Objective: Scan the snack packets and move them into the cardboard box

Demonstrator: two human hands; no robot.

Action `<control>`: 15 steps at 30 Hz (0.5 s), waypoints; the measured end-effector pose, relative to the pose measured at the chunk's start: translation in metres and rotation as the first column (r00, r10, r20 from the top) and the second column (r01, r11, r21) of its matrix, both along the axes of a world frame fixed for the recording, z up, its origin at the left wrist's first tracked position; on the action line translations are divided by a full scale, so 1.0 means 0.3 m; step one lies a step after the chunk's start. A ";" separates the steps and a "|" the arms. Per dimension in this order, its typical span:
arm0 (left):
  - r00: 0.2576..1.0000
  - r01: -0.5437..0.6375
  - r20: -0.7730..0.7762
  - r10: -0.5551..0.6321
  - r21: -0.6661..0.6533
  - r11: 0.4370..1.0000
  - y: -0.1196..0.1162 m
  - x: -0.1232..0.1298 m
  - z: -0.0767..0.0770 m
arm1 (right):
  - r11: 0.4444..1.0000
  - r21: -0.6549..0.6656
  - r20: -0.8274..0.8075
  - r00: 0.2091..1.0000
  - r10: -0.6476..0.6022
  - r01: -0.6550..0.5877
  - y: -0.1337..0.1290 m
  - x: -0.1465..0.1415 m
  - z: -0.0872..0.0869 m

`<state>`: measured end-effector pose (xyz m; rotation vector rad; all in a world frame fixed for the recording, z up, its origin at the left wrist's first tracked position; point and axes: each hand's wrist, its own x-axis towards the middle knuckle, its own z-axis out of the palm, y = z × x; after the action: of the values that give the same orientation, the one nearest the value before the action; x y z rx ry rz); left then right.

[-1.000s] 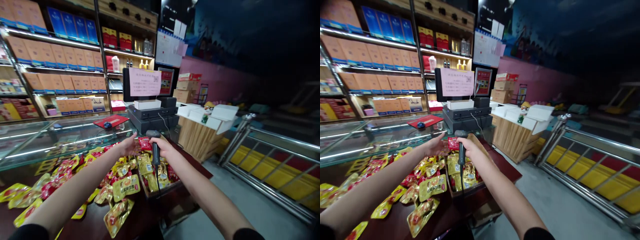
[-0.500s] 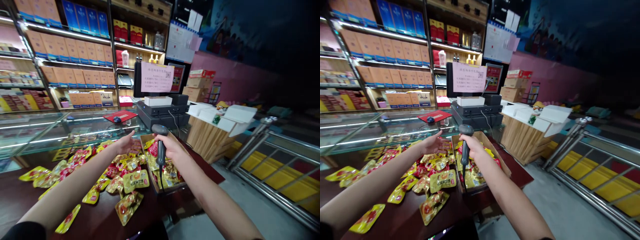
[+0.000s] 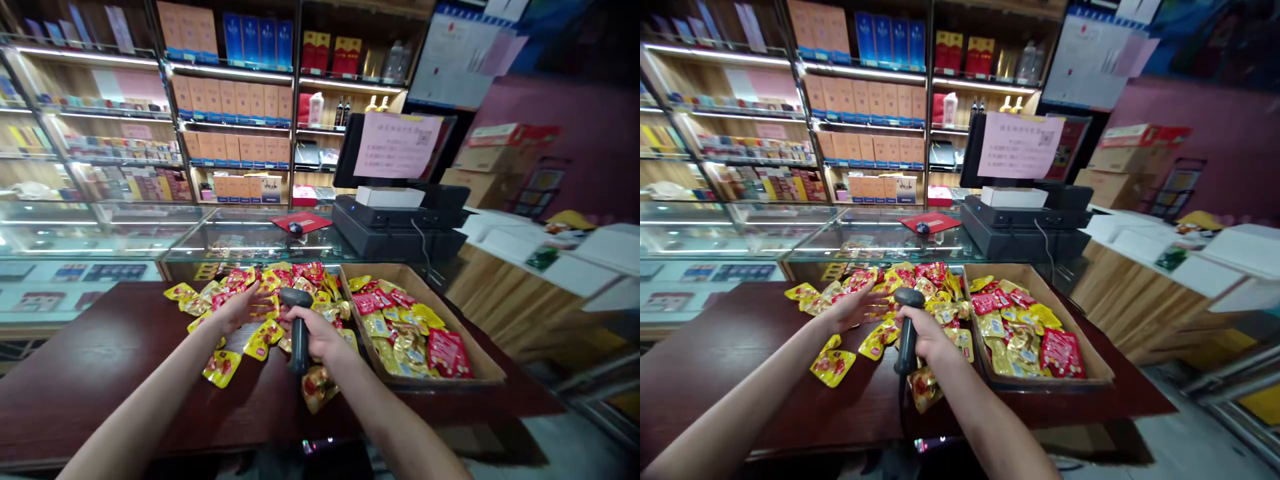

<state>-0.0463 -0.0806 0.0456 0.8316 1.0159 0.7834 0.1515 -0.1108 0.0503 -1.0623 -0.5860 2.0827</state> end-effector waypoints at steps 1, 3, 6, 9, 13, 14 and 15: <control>0.999 -0.027 -0.033 0.028 0.024 0.999 -0.017 -0.013 -0.013 | 1.000 -0.021 0.024 1.000 -0.010 0.010 -0.010 -0.022 -0.020; 0.988 -0.089 -0.118 0.102 0.108 0.990 -0.055 -0.031 -0.035 | 0.997 -0.031 0.063 0.996 -0.063 0.065 -0.037 -0.054 -0.055; 0.955 -0.153 -0.211 0.210 0.258 0.954 -0.124 -0.035 -0.068 | 0.995 -0.018 0.045 0.994 -0.098 0.099 -0.090 -0.079 -0.101; 0.951 -0.180 -0.191 0.243 0.298 0.937 -0.187 -0.020 -0.108 | 0.996 -0.053 0.013 0.997 -0.077 0.078 -0.135 -0.087 -0.141; 0.942 -0.213 -0.198 0.270 0.264 0.941 -0.223 0.001 -0.175 | 0.986 -0.113 -0.064 0.990 -0.126 0.118 -0.156 -0.100 -0.170; 0.938 -0.216 -0.211 0.276 0.268 0.939 -0.223 0.003 -0.190 | 0.983 -0.125 -0.087 0.986 -0.144 0.133 -0.156 -0.104 -0.172; 0.932 -0.217 -0.225 0.283 0.277 0.936 -0.221 0.005 -0.202 | 0.979 -0.138 -0.101 0.981 -0.164 0.149 -0.154 -0.109 -0.172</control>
<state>-0.0450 -0.1470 -0.0150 1.0532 1.2954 1.0555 0.1188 -0.1570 -0.0014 -1.0218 -0.3042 2.0479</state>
